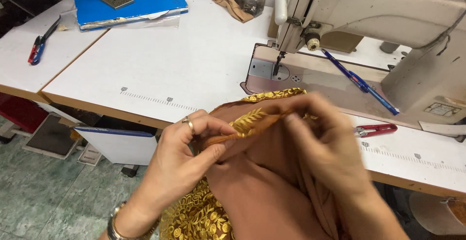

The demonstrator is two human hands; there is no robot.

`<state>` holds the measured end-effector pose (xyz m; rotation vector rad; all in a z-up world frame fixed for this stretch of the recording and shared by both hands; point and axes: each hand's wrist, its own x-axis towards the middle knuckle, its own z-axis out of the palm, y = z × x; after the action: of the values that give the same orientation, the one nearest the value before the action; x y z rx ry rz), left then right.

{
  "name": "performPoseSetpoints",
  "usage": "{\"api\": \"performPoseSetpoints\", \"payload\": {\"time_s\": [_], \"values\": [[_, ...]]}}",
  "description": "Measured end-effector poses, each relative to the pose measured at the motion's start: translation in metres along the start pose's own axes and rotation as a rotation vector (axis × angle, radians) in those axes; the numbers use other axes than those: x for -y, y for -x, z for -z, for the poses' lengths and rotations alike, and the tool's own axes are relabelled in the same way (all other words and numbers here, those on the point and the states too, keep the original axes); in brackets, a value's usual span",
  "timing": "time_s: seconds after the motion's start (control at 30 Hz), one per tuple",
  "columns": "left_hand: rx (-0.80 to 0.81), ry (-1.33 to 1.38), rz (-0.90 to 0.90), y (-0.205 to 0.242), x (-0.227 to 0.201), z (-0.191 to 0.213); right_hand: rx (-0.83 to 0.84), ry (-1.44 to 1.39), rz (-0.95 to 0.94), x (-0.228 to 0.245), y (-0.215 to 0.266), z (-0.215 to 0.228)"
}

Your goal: Repairing or adjusting intricate gold embroidery on a brown mesh garment using a small hand tool at a sewing workstation.

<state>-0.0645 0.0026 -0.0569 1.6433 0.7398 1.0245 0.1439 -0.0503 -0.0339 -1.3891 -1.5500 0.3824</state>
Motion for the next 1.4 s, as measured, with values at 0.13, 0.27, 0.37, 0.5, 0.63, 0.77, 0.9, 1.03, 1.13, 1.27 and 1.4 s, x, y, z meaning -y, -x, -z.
{"api": "performPoseSetpoints", "payload": {"time_s": [0.13, 0.27, 0.37, 0.5, 0.63, 0.77, 0.9, 1.03, 1.13, 1.27, 1.4], "values": [[-0.082, -0.209, -0.226, 0.008, -0.002, -0.013, -0.184, -0.359, -0.035, -0.010, 0.003, 0.013], [-0.189, -0.353, -0.376, 0.009, 0.009, -0.023, -0.075, -0.205, -0.195, -0.044, 0.009, 0.009], [-0.186, -0.399, -0.387, 0.008, 0.016, -0.028, 0.026, -0.028, -0.318, -0.054, 0.017, 0.013], [-0.183, -0.452, -0.421, 0.010, 0.019, -0.034, -0.034, -0.040, -0.339, -0.041, 0.029, 0.022], [-0.167, -0.444, -0.419, 0.009, 0.020, -0.035, -0.133, -0.013, -0.293, -0.065, 0.035, 0.055], [-0.189, -0.507, -0.423, 0.008, 0.028, -0.037, -0.263, 0.258, -0.279, -0.110, 0.022, 0.091], [-0.212, -0.497, -0.416, 0.007, 0.028, -0.041, 0.004, 0.621, -0.174, -0.140, 0.004, 0.101], [-0.226, -0.503, -0.419, 0.007, 0.029, -0.042, 0.093, 0.783, -0.122, -0.151, -0.009, 0.089], [-0.236, -0.500, -0.446, 0.007, 0.026, -0.041, 0.122, 0.933, -0.008, -0.167, -0.015, 0.082], [-0.234, -0.512, -0.430, 0.009, 0.027, -0.038, 0.065, 0.977, 0.066, -0.175, -0.020, 0.075], [-0.212, -0.523, -0.449, 0.009, 0.027, -0.034, 0.013, 0.886, 0.114, -0.173, -0.018, 0.077]]}}
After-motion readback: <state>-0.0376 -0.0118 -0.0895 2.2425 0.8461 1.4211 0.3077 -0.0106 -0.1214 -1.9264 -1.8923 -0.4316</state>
